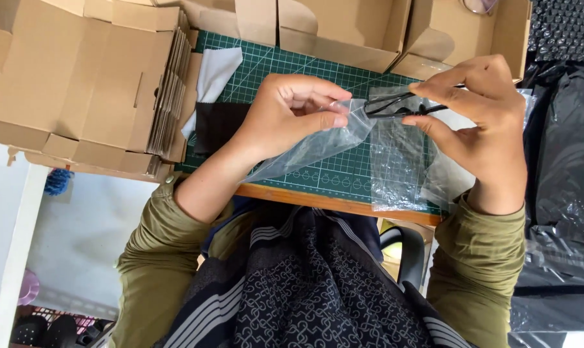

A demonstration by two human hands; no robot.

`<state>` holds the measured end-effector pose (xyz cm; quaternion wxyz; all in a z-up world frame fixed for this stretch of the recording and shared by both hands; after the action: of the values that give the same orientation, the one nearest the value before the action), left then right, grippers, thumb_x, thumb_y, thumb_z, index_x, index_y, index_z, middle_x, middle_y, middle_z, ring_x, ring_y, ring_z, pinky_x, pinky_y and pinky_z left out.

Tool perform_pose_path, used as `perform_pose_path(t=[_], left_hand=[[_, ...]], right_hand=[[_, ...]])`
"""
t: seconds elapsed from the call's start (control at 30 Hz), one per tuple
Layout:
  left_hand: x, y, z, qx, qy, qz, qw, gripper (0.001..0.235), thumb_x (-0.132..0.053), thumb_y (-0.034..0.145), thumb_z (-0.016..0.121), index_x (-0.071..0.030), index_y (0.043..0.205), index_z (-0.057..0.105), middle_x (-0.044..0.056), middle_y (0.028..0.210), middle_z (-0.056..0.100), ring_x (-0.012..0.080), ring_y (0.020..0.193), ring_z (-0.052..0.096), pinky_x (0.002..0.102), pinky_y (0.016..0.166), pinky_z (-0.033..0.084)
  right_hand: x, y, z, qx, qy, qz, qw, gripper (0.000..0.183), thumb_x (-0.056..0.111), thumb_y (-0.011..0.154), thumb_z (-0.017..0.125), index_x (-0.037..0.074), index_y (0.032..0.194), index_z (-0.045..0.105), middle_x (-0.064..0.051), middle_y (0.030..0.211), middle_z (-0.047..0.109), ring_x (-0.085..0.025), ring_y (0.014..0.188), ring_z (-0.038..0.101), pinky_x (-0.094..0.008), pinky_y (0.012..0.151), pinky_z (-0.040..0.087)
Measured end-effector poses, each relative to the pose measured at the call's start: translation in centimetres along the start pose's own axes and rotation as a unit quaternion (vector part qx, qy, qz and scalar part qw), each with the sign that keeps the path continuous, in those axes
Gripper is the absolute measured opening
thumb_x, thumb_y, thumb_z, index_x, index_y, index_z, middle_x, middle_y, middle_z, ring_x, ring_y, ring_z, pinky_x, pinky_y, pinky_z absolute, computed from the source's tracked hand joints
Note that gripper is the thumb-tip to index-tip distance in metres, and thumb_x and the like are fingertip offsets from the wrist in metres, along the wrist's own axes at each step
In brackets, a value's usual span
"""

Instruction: Cleaning eyeglasses and performing a full sequence of packaging steps including wrapping, box assembly, and bagging for shipment.

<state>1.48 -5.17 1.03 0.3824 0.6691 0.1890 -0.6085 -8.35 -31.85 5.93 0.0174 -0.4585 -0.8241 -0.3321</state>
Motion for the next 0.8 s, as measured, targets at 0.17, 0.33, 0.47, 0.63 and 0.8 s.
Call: perform_pose_path(t=[0.17,0.33,0.47,0.63,0.8], left_hand=[[0.4,0.2,-0.2,0.006,-0.012,-0.021,1.0,0.027,-0.008,0.09,0.081,-0.007,0.116,0.073,0.013,0.103,0.079,0.0194,0.097,0.08,0.026,0.086,0.069],[1.2,0.4,0.3,0.08,0.034,-0.037,0.996,0.029,-0.005,0.092,0.078,-0.014,0.118,0.072,0.008,0.114,0.08,0.0154,0.097,0.081,0.023,0.082,0.071],[0.4,0.2,1.0,0.124,0.028,-0.059,0.99,0.041,-0.015,0.088,0.081,-0.01,0.127,0.069,0.011,0.124,0.075,0.0197,0.114,0.075,0.034,0.102,0.063],[0.7,0.4,1.0,0.089,0.022,-0.083,0.992,0.032,-0.005,0.093,0.075,-0.01,0.124,0.071,0.011,0.114,0.081,0.0139,0.092,0.081,0.02,0.074,0.065],[0.2,0.5,0.4,0.124,-0.088,-0.097,0.984,0.041,-0.015,0.103,0.061,-0.001,0.141,0.056,0.018,0.132,0.07,0.0249,0.106,0.079,0.03,0.085,0.071]], right_hand=[[0.3,0.1,-0.2,-0.015,-0.004,-0.007,1.0,0.03,0.008,0.101,0.09,-0.008,0.123,0.078,-0.017,0.114,0.07,-0.037,0.112,0.056,-0.048,0.1,0.043],[0.2,0.2,0.8,0.012,0.009,-0.011,1.0,0.033,0.013,0.097,0.089,-0.005,0.123,0.078,-0.017,0.113,0.071,-0.033,0.107,0.055,-0.046,0.096,0.04],[0.6,0.3,1.7,0.047,0.024,-0.013,0.999,0.044,0.015,0.093,0.09,0.001,0.131,0.073,-0.016,0.116,0.07,-0.034,0.108,0.057,-0.048,0.097,0.046],[0.3,0.0,0.9,-0.004,0.03,-0.009,1.0,0.062,0.025,0.086,0.096,-0.005,0.133,0.069,-0.023,0.13,0.073,-0.038,0.123,0.064,-0.049,0.113,0.042],[-1.2,-2.2,0.1,-0.117,0.144,0.114,0.976,0.036,0.011,0.113,0.074,-0.012,0.137,0.061,-0.026,0.131,0.055,-0.026,0.094,0.053,-0.035,0.085,0.048]])
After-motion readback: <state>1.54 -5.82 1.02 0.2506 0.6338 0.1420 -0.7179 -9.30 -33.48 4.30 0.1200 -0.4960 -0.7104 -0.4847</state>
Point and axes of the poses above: each hand's wrist, its own y-axis towards the middle knuckle, its own z-axis out of the palm, x = y × z, the point moved 1 cm from there along y, towards the middle knuckle
